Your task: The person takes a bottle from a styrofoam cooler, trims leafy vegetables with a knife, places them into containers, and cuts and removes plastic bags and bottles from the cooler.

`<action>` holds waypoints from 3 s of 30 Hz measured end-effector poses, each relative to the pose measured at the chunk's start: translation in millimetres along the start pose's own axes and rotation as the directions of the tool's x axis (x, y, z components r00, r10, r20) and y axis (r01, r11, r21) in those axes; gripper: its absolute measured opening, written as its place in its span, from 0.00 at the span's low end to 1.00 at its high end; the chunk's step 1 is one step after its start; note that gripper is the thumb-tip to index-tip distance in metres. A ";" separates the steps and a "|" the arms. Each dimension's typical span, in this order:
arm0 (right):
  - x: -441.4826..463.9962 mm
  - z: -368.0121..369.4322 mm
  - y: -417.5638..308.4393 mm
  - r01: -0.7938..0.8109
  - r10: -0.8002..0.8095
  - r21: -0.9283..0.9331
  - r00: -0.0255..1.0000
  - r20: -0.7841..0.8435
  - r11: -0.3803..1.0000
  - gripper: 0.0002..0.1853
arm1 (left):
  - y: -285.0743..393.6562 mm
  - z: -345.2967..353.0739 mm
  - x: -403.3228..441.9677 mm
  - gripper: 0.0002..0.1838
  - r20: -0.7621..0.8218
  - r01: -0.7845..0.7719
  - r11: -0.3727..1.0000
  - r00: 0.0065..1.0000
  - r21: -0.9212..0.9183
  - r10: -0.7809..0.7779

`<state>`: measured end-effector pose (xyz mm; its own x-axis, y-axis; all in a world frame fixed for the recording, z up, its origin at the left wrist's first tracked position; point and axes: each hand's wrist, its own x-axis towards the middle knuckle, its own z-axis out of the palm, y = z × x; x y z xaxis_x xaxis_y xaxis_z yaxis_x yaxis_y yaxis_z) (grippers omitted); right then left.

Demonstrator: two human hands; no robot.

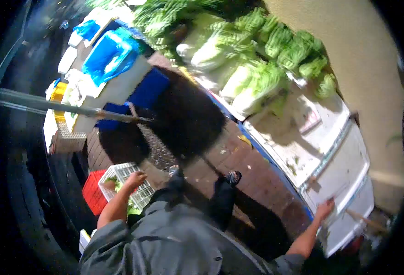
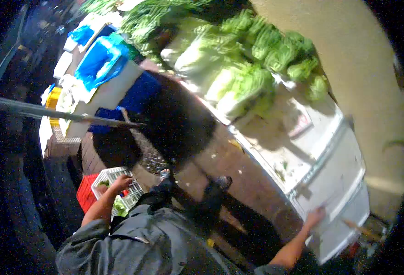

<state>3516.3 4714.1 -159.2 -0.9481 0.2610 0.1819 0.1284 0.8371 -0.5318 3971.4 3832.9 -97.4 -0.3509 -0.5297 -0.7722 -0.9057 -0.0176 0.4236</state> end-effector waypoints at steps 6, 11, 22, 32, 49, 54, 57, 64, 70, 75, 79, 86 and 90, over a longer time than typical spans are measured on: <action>-111.9 -20.7 -144.2 -0.432 0.450 0.419 0.891 0.063 0.799 0.29 | -61.6 -22.0 38.7 0.18 -0.003 -0.051 0.993 0.999 -0.110 0.051; -306.4 79.0 -307.3 -0.821 0.495 0.515 0.564 0.661 0.247 0.20 | -100.3 -81.1 50.2 0.21 -0.093 -0.033 0.964 0.996 -0.262 0.008; -552.6 228.7 -732.9 0.092 -0.637 0.634 0.003 0.771 0.768 0.11 | -280.8 -205.7 50.7 0.20 -0.278 -0.050 0.777 0.947 -0.627 -0.163; -626.1 317.8 -1039.0 -0.329 -0.506 0.463 -0.053 0.861 0.823 0.12 | -184.7 -358.0 42.2 0.21 -0.364 -0.258 0.564 0.928 -0.784 -0.082; -569.0 495.1 -1242.1 -0.523 -0.317 0.429 0.293 0.902 0.736 0.11 | 113.8 -603.0 354.6 0.25 -0.366 -0.527 0.679 0.848 -0.512 0.382; -568.8 488.6 -1208.1 -0.629 -0.135 0.350 0.364 0.922 0.694 0.07 | 185.1 -617.2 487.2 0.43 -0.399 -0.425 0.824 0.876 -0.376 0.270; -586.3 483.1 -1174.8 -0.673 0.044 0.369 0.512 0.858 0.641 0.06 | 194.0 -592.3 580.1 0.67 -0.292 -0.154 0.912 0.956 -0.381 0.039; -662.0 454.9 -1186.7 -0.847 0.448 0.233 0.462 0.766 0.477 0.05 | 203.9 -572.8 641.4 0.70 -0.305 0.109 0.984 0.941 -0.140 -0.147; -711.6 473.3 -1197.8 -0.837 0.478 0.130 0.423 0.769 0.532 0.08 | 182.3 -578.6 670.0 0.55 -0.338 0.010 0.953 0.934 -0.304 -0.118; -718.0 471.0 -1221.5 -0.792 0.368 0.217 0.483 0.795 0.571 0.18 | 185.9 -600.9 698.8 0.29 -0.302 -0.335 0.503 0.942 -0.797 0.149; -725.6 469.3 -1230.6 -0.789 0.224 0.430 0.560 0.798 0.439 0.19 | 216.3 -669.2 620.2 0.26 0.381 0.289 0.326 0.885 -0.900 0.266; -733.2 420.9 -1272.5 -0.499 0.075 0.661 0.826 0.559 0.560 0.13 | 230.4 -696.1 436.6 0.30 0.601 0.602 0.213 0.571 -0.770 0.559; -749.5 355.5 -1275.5 -0.251 -0.002 0.639 0.930 0.367 0.727 0.16 | 216.0 -669.9 328.8 0.30 0.701 0.669 0.299 0.474 -0.680 0.533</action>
<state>3959.6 3279.9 88.7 -0.9890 0.0649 -0.1331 0.1448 0.2359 -0.9609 3819.8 3086.9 57.5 -0.8162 0.3336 -0.4718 -0.3437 -0.9366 -0.0677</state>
